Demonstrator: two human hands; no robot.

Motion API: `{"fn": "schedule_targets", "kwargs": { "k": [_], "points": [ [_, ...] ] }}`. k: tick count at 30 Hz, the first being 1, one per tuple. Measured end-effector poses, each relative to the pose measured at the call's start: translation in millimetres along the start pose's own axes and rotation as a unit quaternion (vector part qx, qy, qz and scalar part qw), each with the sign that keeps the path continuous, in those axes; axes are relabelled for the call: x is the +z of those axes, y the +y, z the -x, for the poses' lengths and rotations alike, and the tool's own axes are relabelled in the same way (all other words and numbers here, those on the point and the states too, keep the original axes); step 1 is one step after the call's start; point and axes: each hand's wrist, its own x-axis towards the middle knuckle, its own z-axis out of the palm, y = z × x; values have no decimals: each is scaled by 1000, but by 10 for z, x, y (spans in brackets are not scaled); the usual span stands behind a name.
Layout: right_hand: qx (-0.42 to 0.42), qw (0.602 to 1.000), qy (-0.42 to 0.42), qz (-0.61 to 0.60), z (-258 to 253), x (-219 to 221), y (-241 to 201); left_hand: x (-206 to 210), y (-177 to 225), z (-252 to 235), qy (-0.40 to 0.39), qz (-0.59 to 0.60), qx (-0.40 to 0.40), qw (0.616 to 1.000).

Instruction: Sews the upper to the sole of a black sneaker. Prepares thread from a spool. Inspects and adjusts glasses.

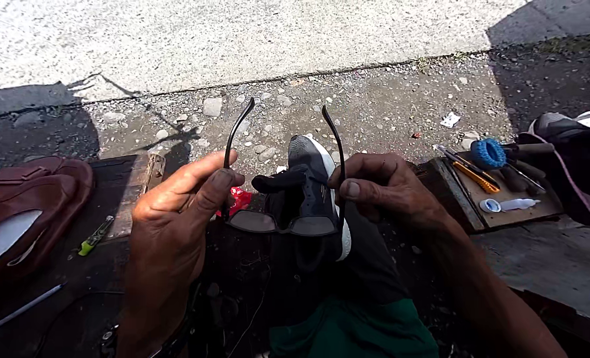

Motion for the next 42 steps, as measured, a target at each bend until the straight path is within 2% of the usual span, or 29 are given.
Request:
{"fn": "schedule_targets", "kwargs": {
  "k": [11,13,15,18,21,26,31,42],
  "points": [
    [13,990,15,-139,-84,153,32,80,-187,-49,31,21,-73,997],
    [4,984,19,-175,-104,203,23,110,-212,-34,45,-32,-43,998],
    [-3,981,20,-192,-129,233,-13,147,-212,17,57,-93,39,993],
    [-18,980,36,-192,-181,281,-82,312,-84,129,6,-80,135,988],
    [-39,976,52,-209,-227,341,-123,563,5,268,-44,-79,151,984],
    [-67,966,85,-235,-261,421,-109,833,1,330,46,-159,191,967],
    [-63,964,106,-237,-258,424,-99,857,-1,345,68,-199,218,953],
    [-70,967,107,-221,-238,469,-84,833,-25,365,66,-187,224,954]
  ]
}}
